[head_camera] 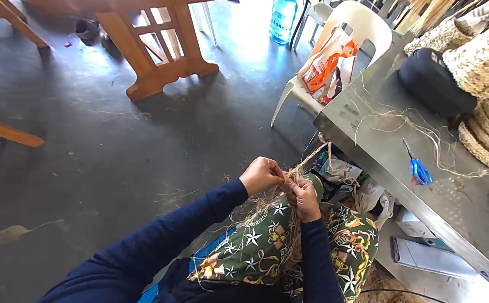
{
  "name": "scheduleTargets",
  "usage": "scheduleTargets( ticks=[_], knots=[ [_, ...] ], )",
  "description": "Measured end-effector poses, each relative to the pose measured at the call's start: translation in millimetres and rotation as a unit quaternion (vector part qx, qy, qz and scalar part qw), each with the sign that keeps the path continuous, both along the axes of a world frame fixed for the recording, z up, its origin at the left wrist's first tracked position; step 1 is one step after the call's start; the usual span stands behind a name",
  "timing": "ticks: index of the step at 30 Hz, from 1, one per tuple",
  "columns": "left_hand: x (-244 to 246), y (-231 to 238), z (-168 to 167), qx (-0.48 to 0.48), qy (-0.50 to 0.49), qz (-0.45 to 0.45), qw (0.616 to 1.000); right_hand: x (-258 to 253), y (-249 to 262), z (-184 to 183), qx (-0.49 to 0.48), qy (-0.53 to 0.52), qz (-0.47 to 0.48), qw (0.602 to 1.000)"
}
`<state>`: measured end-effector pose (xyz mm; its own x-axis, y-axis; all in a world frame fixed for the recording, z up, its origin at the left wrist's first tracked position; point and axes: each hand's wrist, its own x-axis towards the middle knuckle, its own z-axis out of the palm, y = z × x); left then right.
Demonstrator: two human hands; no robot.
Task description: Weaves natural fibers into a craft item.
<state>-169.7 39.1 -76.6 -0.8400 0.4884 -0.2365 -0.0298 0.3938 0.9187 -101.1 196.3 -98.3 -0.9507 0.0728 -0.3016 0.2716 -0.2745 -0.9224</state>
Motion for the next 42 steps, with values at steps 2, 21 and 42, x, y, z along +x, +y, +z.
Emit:
scheduleTargets(
  ticks=[2,21,42],
  knots=[
    [1.4,0.6,2.7,-0.016,0.011,-0.005,1.0,-1.5,-1.1,-1.3,-0.009,-0.01,-0.017,1.0],
    [47.4,-3.7,7.9,0.022,0.006,0.115,0.993,-12.8,-20.9,-3.6,0.028,-0.02,-0.09,0.995],
    [93.3,-9.0,-60.3,-0.013,0.277,0.118,0.953,-13.3,-25.5,-6.2,-0.032,-0.033,-0.086,0.995]
  ],
)
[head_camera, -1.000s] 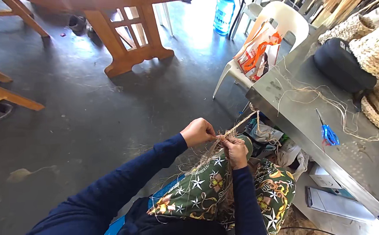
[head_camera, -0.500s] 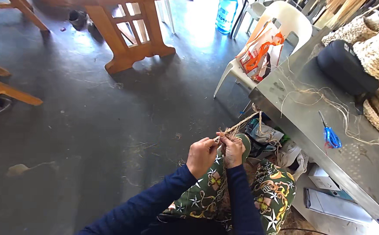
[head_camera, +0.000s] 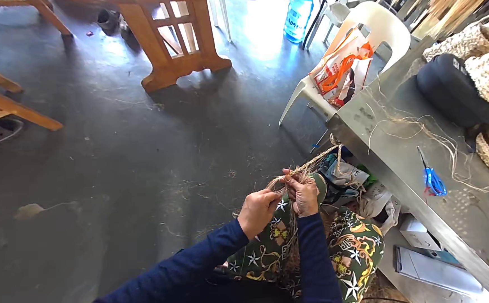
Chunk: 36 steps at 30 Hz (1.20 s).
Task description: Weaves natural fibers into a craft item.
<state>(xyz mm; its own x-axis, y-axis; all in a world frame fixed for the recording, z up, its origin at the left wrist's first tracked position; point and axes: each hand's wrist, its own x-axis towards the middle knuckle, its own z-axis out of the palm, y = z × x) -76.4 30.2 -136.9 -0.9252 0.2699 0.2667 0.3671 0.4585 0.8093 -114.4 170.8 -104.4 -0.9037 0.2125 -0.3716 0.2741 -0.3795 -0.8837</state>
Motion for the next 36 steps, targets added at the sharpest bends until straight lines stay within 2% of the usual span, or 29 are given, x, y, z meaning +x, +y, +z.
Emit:
scheduleTargets(
  ticks=[2,4,7,9,10,11,12,13,14,16,18,20,22,26,28,30,33,36],
  knots=[
    [10.0,-24.0,-6.9,-0.021,-0.003,-0.039,0.999,0.4,1.2,-1.9,0.005,0.007,0.0,1.0],
    [17.9,-58.5,-10.2,-0.038,-0.05,-0.06,0.996,0.8,0.8,-2.5,0.006,0.013,-0.003,1.0],
    [14.4,-125.5,-7.8,-0.073,-0.22,-0.072,0.97,0.8,0.7,-3.8,0.006,0.022,-0.002,1.0],
    [-0.6,-171.5,-8.2,-0.197,-0.321,-0.067,0.924,0.3,0.3,-3.8,0.004,0.023,-0.001,1.0],
    [-9.7,-187.9,-6.1,-0.296,-0.359,-0.043,0.884,0.1,-0.2,-3.8,0.004,0.022,-0.002,1.0],
    [-16.9,-196.4,-0.3,-0.391,-0.371,0.001,0.842,0.0,-0.6,-3.6,0.002,0.022,-0.003,1.0],
    [-22.1,-195.6,15.0,-0.431,-0.363,0.061,0.824,0.2,-0.6,-3.3,0.002,0.022,-0.002,1.0],
    [-27.4,-188.8,34.8,-0.418,-0.32,0.11,0.843,0.2,-0.3,-3.0,0.002,0.023,0.0,1.0],
    [-34.4,-177.5,54.1,-0.381,-0.258,0.127,0.879,0.2,0.0,-3.1,0.003,0.024,0.003,1.0],
    [-47.6,-138.8,77.5,-0.259,-0.147,0.09,0.951,0.9,-0.3,-2.5,0.006,0.023,0.001,1.0],
    [-58.0,-87.5,75.7,-0.138,-0.098,0.007,0.986,1.3,0.1,-1.9,0.009,0.02,0.001,1.0],
    [-68.5,-45.6,62.0,-0.062,-0.146,-0.096,0.983,1.4,1.4,-1.9,0.014,0.02,0.006,1.0],
    [-77.8,-20.3,45.1,-0.039,-0.173,-0.147,0.973,1.8,2.2,-2.4,0.018,0.023,0.001,1.0],
    [-81.4,-15.2,44.4,-0.064,-0.169,-0.132,0.975,1.4,2.5,-9.7,0.073,0.057,-0.013,0.996],
    [-78.1,-21.5,44.8,-0.046,-0.135,-0.113,0.983,-0.5,-0.8,-15.1,0.125,0.071,-0.02,0.989],
    [-78.3,-28.3,38.2,-0.035,-0.065,-0.14,0.987,-1.4,-2.7,-15.9,0.142,0.075,-0.014,0.987],
    [-85.7,-35.7,25.7,-0.037,0.076,-0.186,0.979,-1.7,-3.4,-15.4,0.113,0.071,-0.007,0.991],
    [-84.9,-33.7,24.9,-0.035,0.121,-0.182,0.975,-0.8,-2.0,-13.6,0.082,0.06,-0.004,0.995]
  ],
)
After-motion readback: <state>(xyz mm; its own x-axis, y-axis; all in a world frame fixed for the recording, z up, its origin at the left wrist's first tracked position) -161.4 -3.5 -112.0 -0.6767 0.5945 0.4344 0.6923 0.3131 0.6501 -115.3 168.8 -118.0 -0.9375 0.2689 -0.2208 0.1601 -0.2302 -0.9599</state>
